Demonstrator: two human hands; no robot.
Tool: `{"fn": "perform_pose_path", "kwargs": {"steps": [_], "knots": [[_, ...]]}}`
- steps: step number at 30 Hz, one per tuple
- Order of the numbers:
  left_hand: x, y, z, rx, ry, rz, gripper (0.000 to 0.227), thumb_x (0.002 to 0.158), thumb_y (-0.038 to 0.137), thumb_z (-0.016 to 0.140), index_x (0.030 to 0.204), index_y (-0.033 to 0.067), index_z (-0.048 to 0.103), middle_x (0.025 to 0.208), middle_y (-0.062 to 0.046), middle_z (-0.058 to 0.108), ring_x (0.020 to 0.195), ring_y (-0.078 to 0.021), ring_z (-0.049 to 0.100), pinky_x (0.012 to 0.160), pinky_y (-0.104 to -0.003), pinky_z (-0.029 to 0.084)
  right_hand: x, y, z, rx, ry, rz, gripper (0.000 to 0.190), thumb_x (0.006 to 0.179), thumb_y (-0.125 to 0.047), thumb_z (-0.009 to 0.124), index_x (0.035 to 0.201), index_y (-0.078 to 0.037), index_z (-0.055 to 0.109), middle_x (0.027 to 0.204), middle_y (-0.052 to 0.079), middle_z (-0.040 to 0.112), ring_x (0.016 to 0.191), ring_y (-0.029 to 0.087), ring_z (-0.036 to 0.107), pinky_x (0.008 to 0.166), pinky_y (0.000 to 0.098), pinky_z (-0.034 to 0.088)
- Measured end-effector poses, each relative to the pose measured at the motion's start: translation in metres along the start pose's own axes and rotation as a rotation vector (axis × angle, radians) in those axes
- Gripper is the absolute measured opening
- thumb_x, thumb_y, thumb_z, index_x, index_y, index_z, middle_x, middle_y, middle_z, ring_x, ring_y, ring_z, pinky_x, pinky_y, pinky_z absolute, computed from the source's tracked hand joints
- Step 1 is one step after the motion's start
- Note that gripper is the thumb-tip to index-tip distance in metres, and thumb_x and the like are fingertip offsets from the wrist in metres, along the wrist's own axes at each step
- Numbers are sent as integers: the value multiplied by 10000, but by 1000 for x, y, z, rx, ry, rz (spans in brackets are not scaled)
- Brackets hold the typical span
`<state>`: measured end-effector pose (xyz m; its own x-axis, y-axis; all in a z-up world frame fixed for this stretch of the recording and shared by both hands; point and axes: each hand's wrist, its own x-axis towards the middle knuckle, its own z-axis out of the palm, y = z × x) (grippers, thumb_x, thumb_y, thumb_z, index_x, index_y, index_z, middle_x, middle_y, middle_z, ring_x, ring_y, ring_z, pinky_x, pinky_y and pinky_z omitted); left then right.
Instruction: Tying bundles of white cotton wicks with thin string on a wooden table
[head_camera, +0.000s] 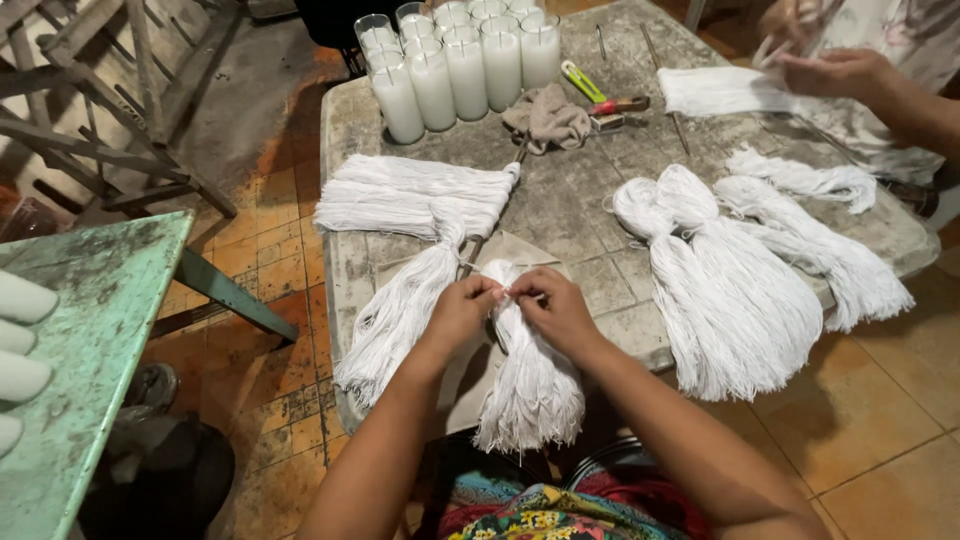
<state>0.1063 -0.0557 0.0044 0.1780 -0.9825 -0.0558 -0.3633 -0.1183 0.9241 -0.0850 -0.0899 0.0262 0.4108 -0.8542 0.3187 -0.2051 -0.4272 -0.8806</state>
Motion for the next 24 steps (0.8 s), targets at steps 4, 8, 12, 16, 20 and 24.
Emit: {"fn": "perform_pose_path", "kwargs": {"steps": [4,8,12,16,20,24], "knots": [[-9,14,5,-238,10,-62,124,907,134,730,981,38,754,678,-84,667,488,-132,567,457,-246,455,-7,2,4,60,17,-62,180,786,-108,820,958,-76,780,1037,133,683,848,277,737,703,346,641],[-3,9,3,-284,18,-46,110,909,114,731,968,23,751,679,-103,660,443,-152,575,412,-259,449,-1,6,4,36,37,-44,87,848,-119,808,894,-56,769,997,122,693,796,249,727,662,314,633],[-25,42,-7,-46,-3,-26,152,929,193,711,1010,78,768,737,-89,708,590,-173,635,543,-290,512,-3,-4,-9,188,-57,70,162,924,-230,758,902,-70,756,1005,99,682,832,196,689,699,317,601],[-34,47,-13,139,25,48,142,940,203,710,1018,98,765,841,-120,744,798,-276,699,719,-373,566,-4,-10,-11,550,-102,275,151,976,-191,670,911,-55,683,899,46,612,825,140,600,709,267,525],[-49,32,-29,352,36,28,149,963,205,668,1019,99,757,977,-184,742,994,-406,712,889,-484,571,-2,-4,-26,943,-46,449,116,1010,-153,616,928,-73,595,983,45,685,911,125,680,772,230,574],[-45,13,-23,366,95,37,169,968,264,656,998,125,747,939,-153,726,969,-371,715,844,-465,582,-7,-1,-16,1072,-32,447,140,1016,-177,602,924,-83,553,1036,106,713,927,165,694,799,249,569]]}}
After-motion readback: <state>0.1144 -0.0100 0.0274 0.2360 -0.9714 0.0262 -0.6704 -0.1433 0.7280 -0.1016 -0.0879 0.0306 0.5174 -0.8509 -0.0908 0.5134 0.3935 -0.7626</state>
